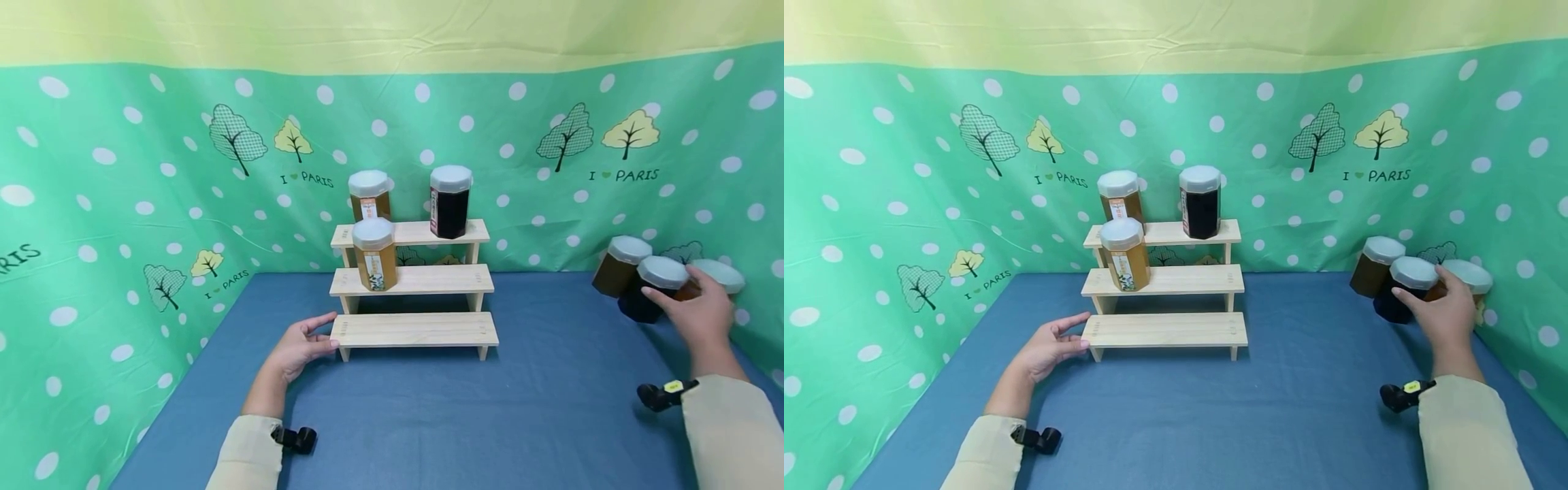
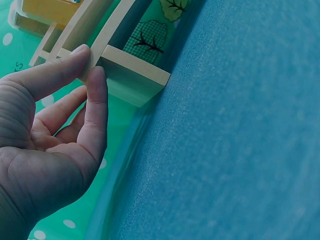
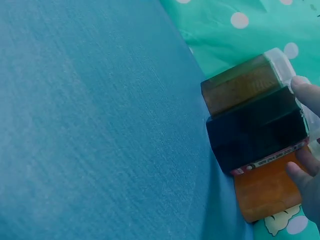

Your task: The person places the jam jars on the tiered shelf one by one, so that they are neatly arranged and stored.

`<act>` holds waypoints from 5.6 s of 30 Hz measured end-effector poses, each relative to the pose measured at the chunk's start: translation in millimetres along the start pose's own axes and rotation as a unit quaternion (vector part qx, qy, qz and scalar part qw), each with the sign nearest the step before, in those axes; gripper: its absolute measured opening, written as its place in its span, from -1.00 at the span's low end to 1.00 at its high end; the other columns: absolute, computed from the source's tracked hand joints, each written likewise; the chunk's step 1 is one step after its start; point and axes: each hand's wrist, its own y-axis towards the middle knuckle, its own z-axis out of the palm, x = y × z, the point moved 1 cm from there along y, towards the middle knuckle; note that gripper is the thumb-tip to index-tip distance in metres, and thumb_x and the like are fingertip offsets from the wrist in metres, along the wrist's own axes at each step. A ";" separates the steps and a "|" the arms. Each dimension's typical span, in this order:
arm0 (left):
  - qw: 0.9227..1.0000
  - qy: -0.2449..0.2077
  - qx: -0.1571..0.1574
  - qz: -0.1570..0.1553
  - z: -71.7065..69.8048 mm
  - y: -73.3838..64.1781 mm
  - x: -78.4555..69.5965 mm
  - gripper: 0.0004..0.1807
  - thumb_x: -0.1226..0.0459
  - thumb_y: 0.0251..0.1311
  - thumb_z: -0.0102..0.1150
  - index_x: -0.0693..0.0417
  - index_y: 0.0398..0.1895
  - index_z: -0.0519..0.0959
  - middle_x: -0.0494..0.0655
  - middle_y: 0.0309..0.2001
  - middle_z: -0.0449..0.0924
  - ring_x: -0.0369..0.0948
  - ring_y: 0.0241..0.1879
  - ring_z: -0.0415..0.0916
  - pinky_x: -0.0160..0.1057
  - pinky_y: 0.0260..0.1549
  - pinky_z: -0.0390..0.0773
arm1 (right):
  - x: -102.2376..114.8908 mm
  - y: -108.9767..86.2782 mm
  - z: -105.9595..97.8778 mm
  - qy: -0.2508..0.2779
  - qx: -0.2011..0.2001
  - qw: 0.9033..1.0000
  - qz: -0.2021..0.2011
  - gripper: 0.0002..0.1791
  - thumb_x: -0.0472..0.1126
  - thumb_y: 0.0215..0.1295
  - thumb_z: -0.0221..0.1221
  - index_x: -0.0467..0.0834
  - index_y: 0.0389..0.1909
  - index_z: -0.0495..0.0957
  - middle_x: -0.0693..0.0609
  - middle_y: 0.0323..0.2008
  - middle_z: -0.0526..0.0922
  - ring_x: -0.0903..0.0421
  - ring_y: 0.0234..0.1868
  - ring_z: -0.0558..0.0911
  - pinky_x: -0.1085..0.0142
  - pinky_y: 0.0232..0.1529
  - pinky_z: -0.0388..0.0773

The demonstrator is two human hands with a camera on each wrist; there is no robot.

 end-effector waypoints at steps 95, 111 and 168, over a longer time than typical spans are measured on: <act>1.000 -0.006 0.003 0.002 0.1 -0.2 -3.2 -0.21 0.52 0.07 0.34 0.21 0.42 0.29 0.27 0.02 0.57 -0.18 -0.27 0.64 -0.13 -0.20 0.66 | 81.0 -84.6 20.1 0.074 0.039 0.988 -0.128 -0.22 -0.03 0.00 0.49 0.05 0.31 0.46 -0.12 0.21 0.42 0.29 -0.06 0.45 0.67 -0.40 0.43; 1.000 -0.002 0.004 0.002 0.8 -0.5 -3.1 -0.22 0.51 0.08 0.34 0.21 0.42 0.28 0.29 0.06 0.55 -0.18 -0.25 0.64 -0.12 -0.18 0.65 | 115.4 -100.5 22.8 0.083 0.064 0.985 -0.138 -0.16 0.00 -0.04 0.51 -0.02 0.33 0.43 -0.14 0.26 0.38 -0.15 0.12 0.44 0.72 -0.32 0.43; 1.000 -0.004 0.009 0.003 1.4 1.6 -0.7 -0.21 0.53 0.08 0.33 0.22 0.42 0.27 0.18 -0.05 0.63 -0.18 -0.26 0.64 -0.15 -0.21 0.66 | 231.4 -98.8 96.1 0.106 0.116 0.965 -0.211 -0.22 -0.06 -0.10 0.54 -0.12 0.22 0.52 -0.12 0.15 0.50 -0.14 0.02 0.53 0.11 -0.31 0.54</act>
